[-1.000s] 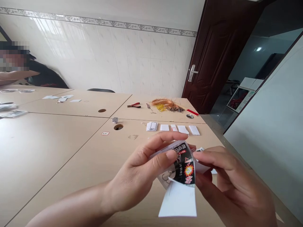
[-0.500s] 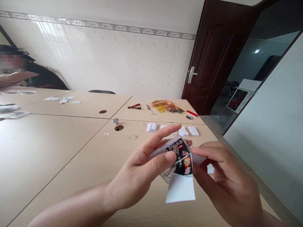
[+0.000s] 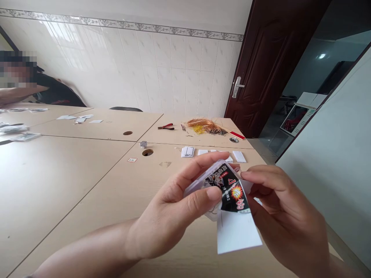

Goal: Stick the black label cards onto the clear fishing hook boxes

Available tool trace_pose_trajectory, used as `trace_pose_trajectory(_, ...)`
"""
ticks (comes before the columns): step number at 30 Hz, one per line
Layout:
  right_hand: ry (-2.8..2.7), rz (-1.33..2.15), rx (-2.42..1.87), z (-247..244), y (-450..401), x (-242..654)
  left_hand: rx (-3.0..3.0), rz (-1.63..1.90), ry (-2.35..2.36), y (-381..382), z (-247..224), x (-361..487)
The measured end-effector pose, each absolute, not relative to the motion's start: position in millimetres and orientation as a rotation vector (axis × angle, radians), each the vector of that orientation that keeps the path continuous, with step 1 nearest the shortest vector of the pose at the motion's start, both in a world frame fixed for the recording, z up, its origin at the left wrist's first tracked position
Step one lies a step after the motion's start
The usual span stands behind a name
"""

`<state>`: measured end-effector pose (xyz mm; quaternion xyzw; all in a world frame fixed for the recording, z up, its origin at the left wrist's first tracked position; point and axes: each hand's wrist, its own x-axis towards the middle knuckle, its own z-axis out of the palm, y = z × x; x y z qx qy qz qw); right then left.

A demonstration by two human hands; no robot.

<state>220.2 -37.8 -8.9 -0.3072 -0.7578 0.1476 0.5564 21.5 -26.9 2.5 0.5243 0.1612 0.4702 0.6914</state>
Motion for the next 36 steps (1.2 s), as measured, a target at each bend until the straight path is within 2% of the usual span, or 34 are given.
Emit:
trace_pose_trajectory(18,-1.948,0.326,-0.709,0,-33,234,1.119,0.849,0.357,-25,6,14)
trace_pose_trajectory(27,-2.006,0.233,-0.72,-1,-33,232,1.166,0.833,0.41,-22,6,14)
trace_pose_trajectory(36,-1.989,0.216,-0.712,-4,-36,232,1.218,0.887,0.253,-21,8,21)
